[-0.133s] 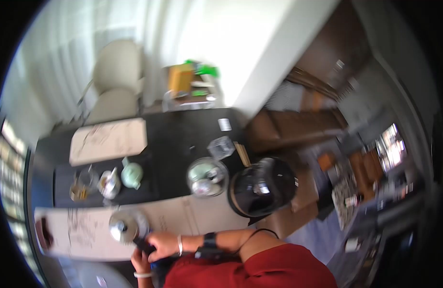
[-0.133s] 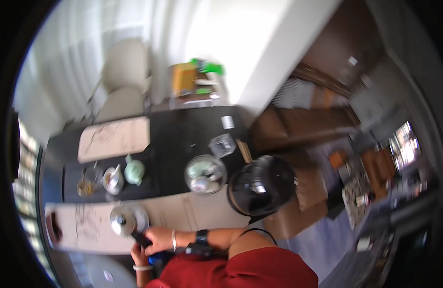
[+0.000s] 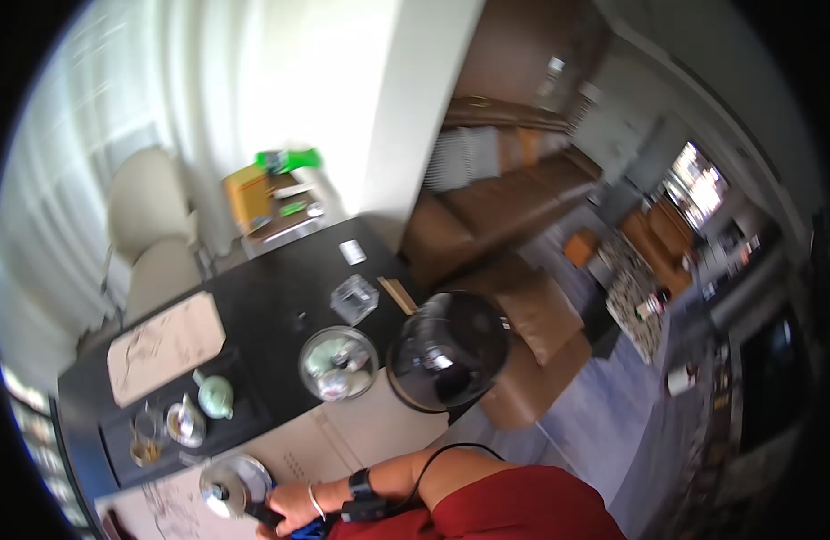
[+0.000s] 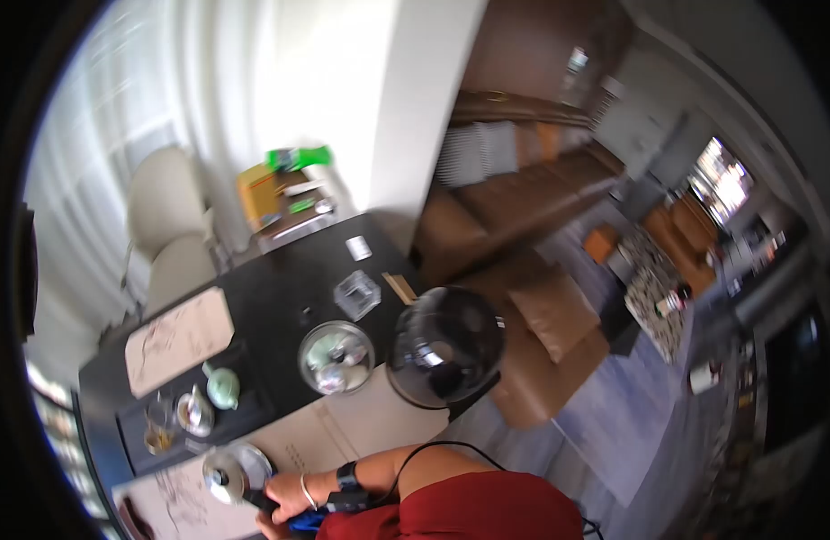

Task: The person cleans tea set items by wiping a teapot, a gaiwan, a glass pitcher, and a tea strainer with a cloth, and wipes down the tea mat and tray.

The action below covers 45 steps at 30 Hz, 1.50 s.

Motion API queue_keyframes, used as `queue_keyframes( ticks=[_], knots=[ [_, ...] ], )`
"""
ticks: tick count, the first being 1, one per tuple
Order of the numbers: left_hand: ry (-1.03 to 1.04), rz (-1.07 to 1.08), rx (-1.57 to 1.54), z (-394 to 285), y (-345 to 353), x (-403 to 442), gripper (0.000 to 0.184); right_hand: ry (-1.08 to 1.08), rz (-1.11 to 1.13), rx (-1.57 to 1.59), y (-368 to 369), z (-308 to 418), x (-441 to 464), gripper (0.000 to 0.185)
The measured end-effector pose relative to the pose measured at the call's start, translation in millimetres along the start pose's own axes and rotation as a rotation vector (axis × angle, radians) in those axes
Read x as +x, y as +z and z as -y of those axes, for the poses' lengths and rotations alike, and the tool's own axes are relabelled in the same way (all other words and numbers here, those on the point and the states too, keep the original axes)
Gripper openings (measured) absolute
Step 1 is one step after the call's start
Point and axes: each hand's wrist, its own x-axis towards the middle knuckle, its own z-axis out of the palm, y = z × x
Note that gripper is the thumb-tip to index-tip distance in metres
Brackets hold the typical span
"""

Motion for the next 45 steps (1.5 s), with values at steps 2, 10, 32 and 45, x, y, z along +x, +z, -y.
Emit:
queue_keyframes(
  ticks=[2,10,32,45],
  knots=[
    [0.144,0.046,0.061,-33,35,28,0.021,-0.015,0.040,-0.119,-6,-7,6,0.046],
    [0.563,0.262,0.175,-69,102,75,0.018,0.010,0.148,-0.190,7,-22,11,0.055],
    [0.604,0.259,0.374,23,-13,68,0.022,0.327,-0.558,0.203,22,-3,-27,0.028],
    [0.176,-0.155,-0.467,-7,-82,109,0.020,0.437,-0.554,0.111,-68,-35,-161,0.032]
  ],
)
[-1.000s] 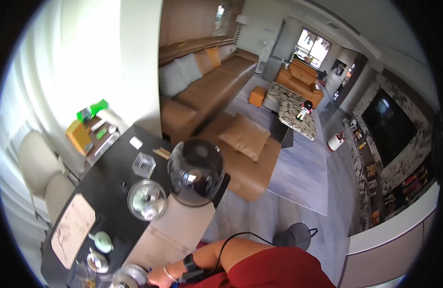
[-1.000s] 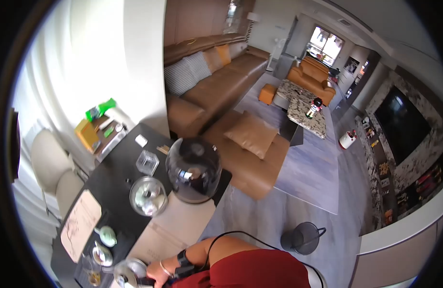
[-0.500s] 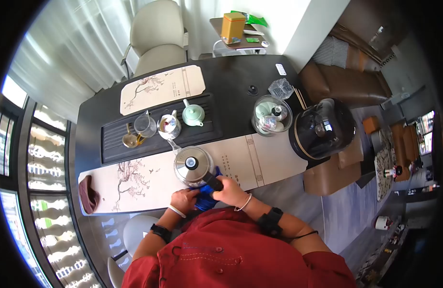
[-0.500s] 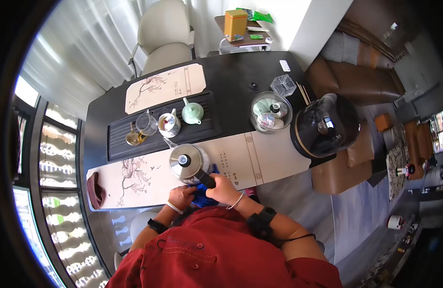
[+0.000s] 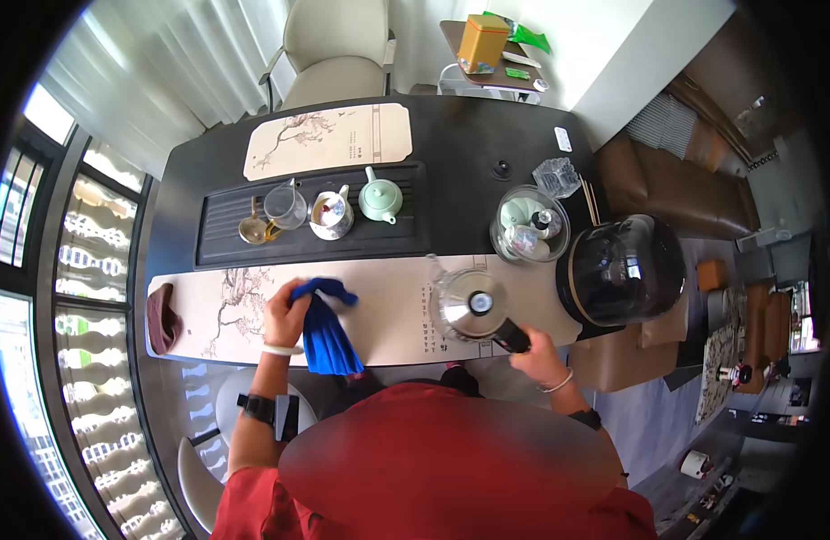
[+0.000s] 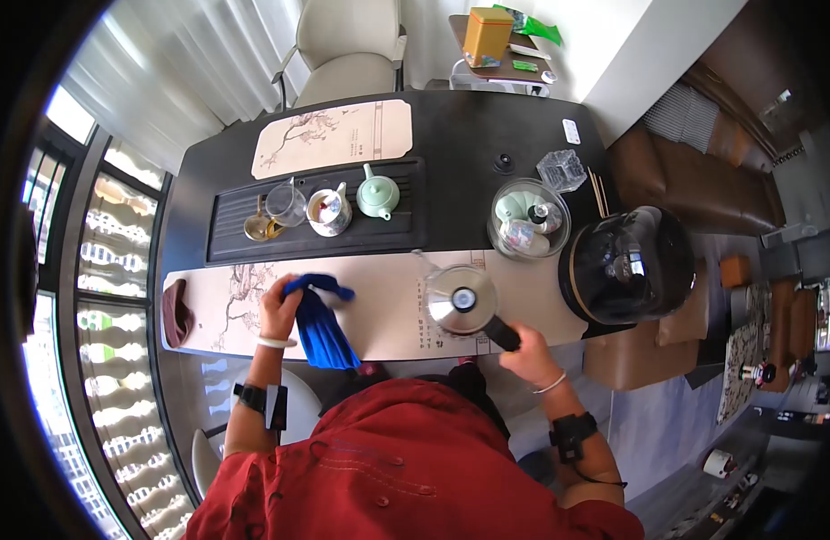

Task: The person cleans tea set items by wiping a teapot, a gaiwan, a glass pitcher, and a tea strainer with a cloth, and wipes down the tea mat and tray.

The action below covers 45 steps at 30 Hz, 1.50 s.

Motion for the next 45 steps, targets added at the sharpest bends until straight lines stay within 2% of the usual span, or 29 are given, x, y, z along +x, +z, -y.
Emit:
queue_keyframes(
  ticks=[3,4,6,7,8,9,12,13,14,16,18,19,20,22,23,24,26,28,30,32,34,36,38,39,40,42,43,44,45],
  knots=[
    [0.080,0.163,-0.183,-13,38,10,0.022,0.056,0.003,0.061,-20,-14,4,0.032],
    [0.286,0.178,-0.012,-15,53,12,0.026,0.087,-0.007,0.091,-25,-17,6,0.033],
    [0.289,0.236,0.031,-31,86,6,0.031,0.086,-0.017,0.057,-32,-24,12,0.032],
    [0.363,0.169,0.063,-35,105,4,0.043,0.084,-0.035,0.071,-36,-27,16,0.031],
    [0.147,0.300,0.153,-36,114,1,0.057,0.082,-0.049,0.086,-39,-30,18,0.030],
    [0.268,0.333,0.150,-22,128,-2,0.064,0.098,-0.044,0.078,-42,-28,17,0.032],
    [0.551,0.543,0.834,13,134,-44,0.053,0.028,-0.085,-0.072,-43,-27,13,0.033],
    [0.584,0.490,0.817,29,130,-57,0.046,0.145,-0.030,-0.068,-47,-34,10,0.044],
    [0.616,0.439,0.800,40,124,-66,0.040,0.138,0.001,-0.064,-45,-28,9,0.044],
    [0.569,0.416,0.755,46,98,-79,0.033,0.059,-0.126,0.131,-46,-9,-1,0.055],
    [0.357,0.510,0.720,58,62,-89,0.034,0.071,-0.155,0.217,-61,-8,-13,0.061],
    [0.336,0.463,0.727,64,44,-90,0.032,0.081,-0.185,0.197,-69,1,-18,0.049],
    [0.315,0.424,0.734,70,25,-93,0.030,0.076,-0.180,0.198,-75,9,-22,0.049],
    [0.279,0.330,0.784,71,-8,-91,0.023,0.082,0.033,0.186,-90,23,-31,0.035],
    [0.204,0.310,0.807,77,-26,-87,0.022,0.069,0.047,0.198,-79,48,-32,0.025],
    [0.131,0.291,0.829,83,-45,-80,0.022,0.062,0.039,0.196,-67,56,-31,0.025],
    [-0.124,0.373,0.949,99,-90,-55,0.021,0.024,0.362,0.320,-49,71,-29,0.027],
    [-0.191,0.273,0.664,58,-117,-24,0.022,-0.037,0.605,0.133,-27,90,-16,0.030],
    [-0.121,0.363,0.538,-19,-108,-3,0.027,-0.086,0.693,0.033,5,101,1,0.042],
    [-0.009,0.419,0.370,-72,-83,1,0.026,-0.159,0.621,0.114,45,118,19,0.061],
    [0.030,0.480,0.077,-97,-52,-2,0.025,-0.443,0.425,0.042,84,118,40,0.079],
    [0.121,0.537,-0.185,-112,-19,-10,0.029,-0.598,0.305,0.041,119,118,62,0.086],
    [0.040,0.473,-0.507,-120,14,-22,0.034,-0.677,0.278,0.109,146,108,77,0.080],
    [0.128,0.424,-0.482,-107,26,-22,0.038,-0.556,0.333,0.156,152,105,84,0.065],
    [0.170,0.373,-0.363,-95,29,-20,0.041,-0.403,0.279,0.257,156,105,88,0.046],
    [-0.048,0.310,-0.629,-84,27,-23,0.047,-0.313,0.148,0.302,157,103,99,0.034],
    [-0.061,0.261,-0.373,-62,18,-22,0.050,-0.281,0.128,0.196,154,92,111,0.034],
    [-0.107,0.209,-0.306,-39,12,-21,0.047,-0.191,0.133,0.061,149,90,122,0.041],
    [-0.188,0.199,-0.280,-24,1,-22,0.045,-0.218,0.085,-0.108,147,81,134,0.048]
  ],
)
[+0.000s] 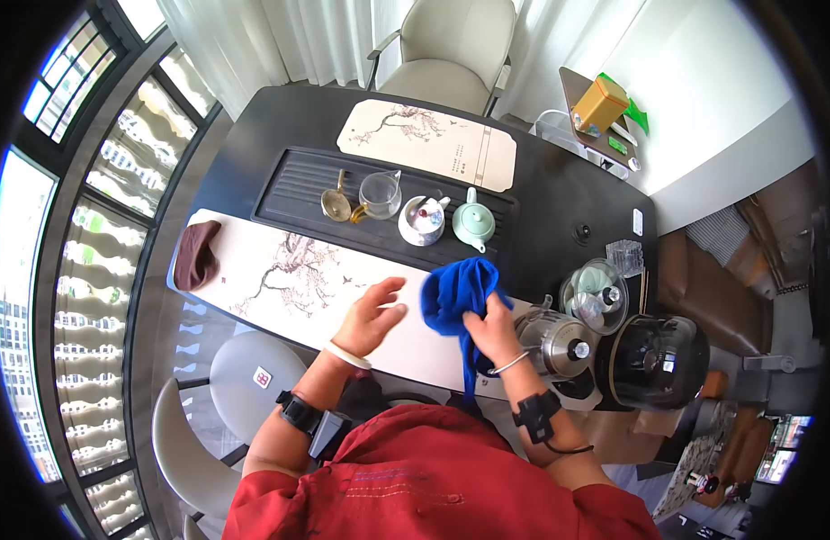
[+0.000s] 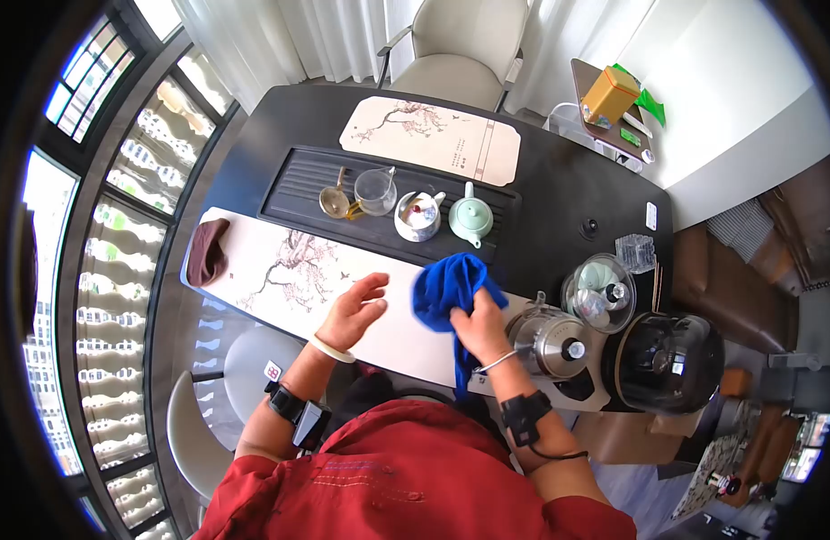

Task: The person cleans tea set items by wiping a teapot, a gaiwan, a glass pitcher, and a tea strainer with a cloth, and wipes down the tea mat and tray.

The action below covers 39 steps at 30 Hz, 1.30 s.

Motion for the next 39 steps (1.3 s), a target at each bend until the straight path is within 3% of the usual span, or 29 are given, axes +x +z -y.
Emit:
queue_keyframes(
  ticks=[3,4,7,9,13,18,23,25,28,31,33,36,39],
  knots=[
    [-0.090,-0.052,-0.018,42,-46,-5,0.041,-0.078,-0.171,-0.339,15,-42,19,0.065],
    [-0.106,-0.063,-0.087,51,-59,-8,0.038,-0.013,-0.178,-0.366,26,-51,23,0.069],
    [-0.253,-0.032,-0.158,55,-89,-5,0.034,0.077,-0.130,-0.807,72,-13,26,0.067],
    [-0.251,0.033,-0.139,53,-95,7,0.035,-0.112,-0.095,-0.697,96,-10,19,0.052],
    [-0.133,0.142,-0.086,44,-82,44,0.036,-0.327,-0.010,-0.615,128,-1,-39,0.042],
    [-0.115,0.161,0.085,17,-63,80,0.042,-0.178,-0.190,-0.680,96,-27,-46,0.041],
    [0.108,-0.023,0.282,3,-41,111,0.046,-0.090,-0.353,-0.667,68,-56,6,0.043],
    [0.153,-0.108,0.307,-5,-29,120,0.038,-0.090,-0.393,-0.702,63,-61,25,0.044],
    [0.437,-0.207,0.287,-20,-7,124,0.026,-0.128,-0.330,-0.662,55,-51,22,0.044],
    [0.542,0.008,0.375,-33,33,128,0.030,-0.213,-0.184,-0.529,55,-50,-6,0.042],
    [0.429,0.097,0.557,-29,57,138,0.048,-0.227,-0.117,-0.511,61,-53,-36,0.040],
    [0.343,0.055,0.686,-6,81,162,0.068,-0.256,-0.083,-0.503,52,-59,-58,0.039],
    [0.429,-0.005,0.883,5,103,177,0.072,-0.267,-0.062,-0.476,43,-63,-58,0.039]
  ],
)
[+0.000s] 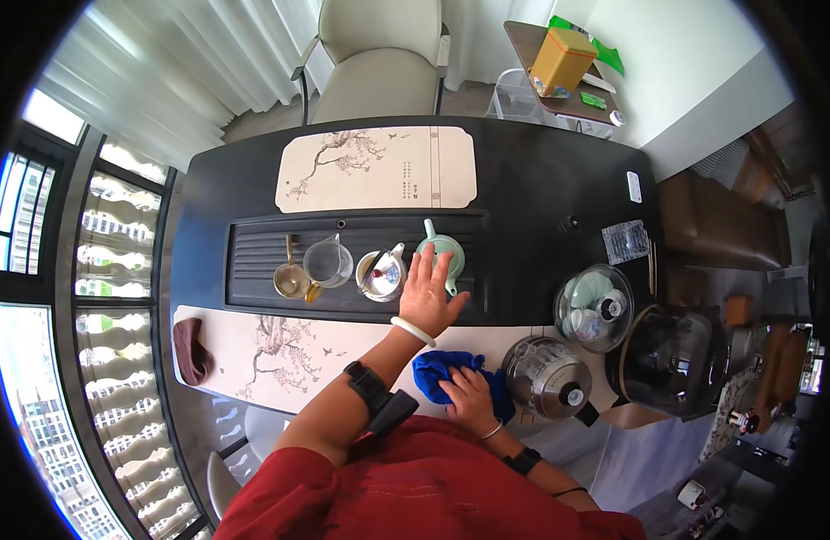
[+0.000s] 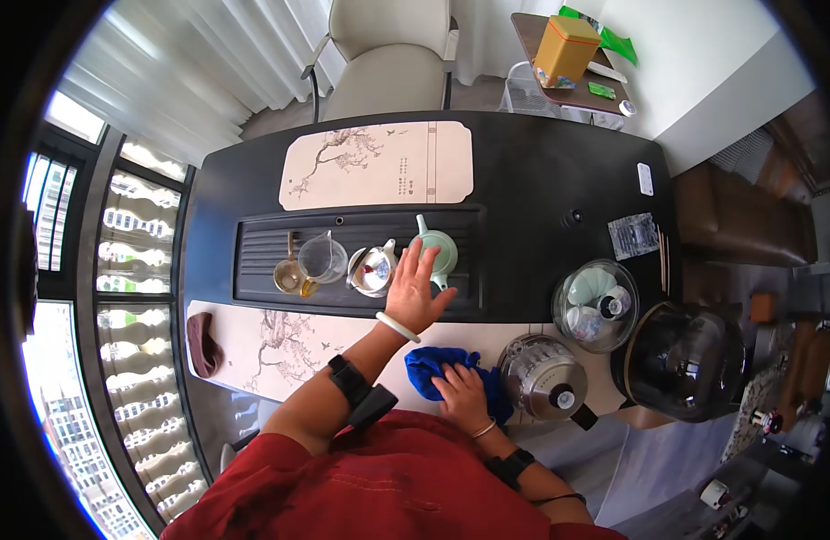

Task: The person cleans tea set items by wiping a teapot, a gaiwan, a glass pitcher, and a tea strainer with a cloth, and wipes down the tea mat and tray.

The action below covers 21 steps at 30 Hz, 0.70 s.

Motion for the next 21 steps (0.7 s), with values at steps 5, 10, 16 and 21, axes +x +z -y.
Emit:
queue_keyframes(
  ticks=[5,10,16,21],
  knots=[
    [-0.142,0.058,0.095,-1,26,23,0.078,-0.033,0.083,0.042,-8,-5,4,0.044],
    [-0.154,0.197,0.343,-3,29,29,0.074,-0.061,0.121,0.060,-13,-9,4,0.049],
    [-0.120,0.263,0.365,6,31,31,0.069,-0.063,0.144,0.085,-14,-11,3,0.052],
    [-0.007,0.235,0.318,7,32,17,0.064,-0.045,0.151,0.090,-15,-8,4,0.051]
  ],
)
